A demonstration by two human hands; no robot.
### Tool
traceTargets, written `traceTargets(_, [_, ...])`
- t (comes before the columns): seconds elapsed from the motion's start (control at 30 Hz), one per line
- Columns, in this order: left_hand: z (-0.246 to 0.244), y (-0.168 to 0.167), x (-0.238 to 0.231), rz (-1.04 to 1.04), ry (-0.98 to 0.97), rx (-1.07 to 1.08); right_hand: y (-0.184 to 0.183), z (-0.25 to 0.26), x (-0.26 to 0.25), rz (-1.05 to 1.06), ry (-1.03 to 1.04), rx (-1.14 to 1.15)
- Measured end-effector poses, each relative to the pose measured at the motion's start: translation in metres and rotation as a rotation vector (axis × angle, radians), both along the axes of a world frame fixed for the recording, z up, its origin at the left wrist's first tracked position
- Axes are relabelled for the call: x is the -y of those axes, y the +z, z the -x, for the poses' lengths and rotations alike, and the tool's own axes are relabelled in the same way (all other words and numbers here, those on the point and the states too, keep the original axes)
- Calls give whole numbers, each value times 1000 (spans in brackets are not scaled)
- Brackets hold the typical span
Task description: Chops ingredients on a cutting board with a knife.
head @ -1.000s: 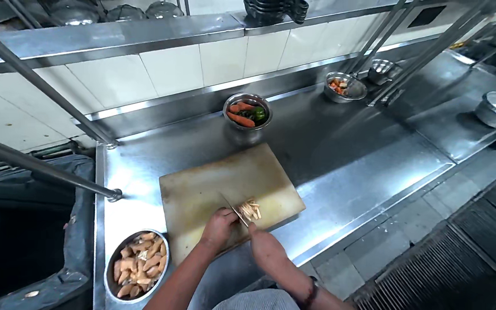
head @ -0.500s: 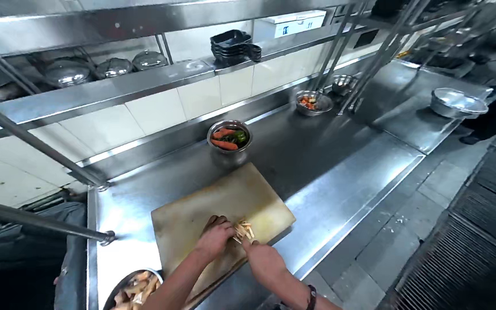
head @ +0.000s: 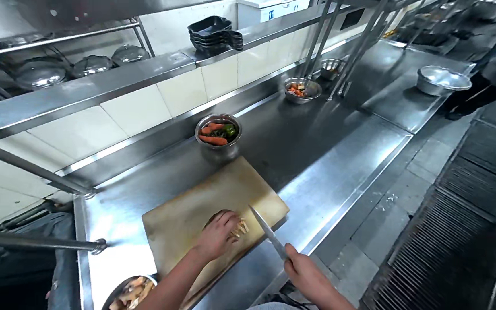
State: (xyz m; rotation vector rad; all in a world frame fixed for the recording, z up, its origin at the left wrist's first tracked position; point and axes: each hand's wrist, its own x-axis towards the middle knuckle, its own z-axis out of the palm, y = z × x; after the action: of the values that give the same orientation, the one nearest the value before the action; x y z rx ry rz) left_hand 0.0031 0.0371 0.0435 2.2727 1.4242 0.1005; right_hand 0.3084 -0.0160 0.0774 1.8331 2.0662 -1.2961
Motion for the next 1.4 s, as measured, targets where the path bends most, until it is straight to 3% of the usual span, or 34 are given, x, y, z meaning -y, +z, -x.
traceTargets(0.13, [-34, 6, -29, 158, -83, -111, -10, -2, -2, -49, -112, -50])
traceTargets(0.3, [-51, 10, -57, 226, -155, -187, -13, 2, -5, -51, -105, -48])
traceTargets(0.6, [-31, 6, -74, 264, -167, -96, -24, 3, -6, -31, -94, -62])
traceTargets(0.77, [-7, 8, -57, 234, -180, -52, -32, 6, -8, -11, -77, -59])
traceTargets(0.93, [-11, -5, -19, 166, -61, -116, -40, 13, -10, 14, -93, -93])
traceTargets(1.23, [1, -15, -9, 134, 36, 2, -42, 21, -11, 26, -79, -91])
traceTargets(1.4, [-20, -35, 30, -58, 280, 9, -35, 43, -8, 26, -33, 46])
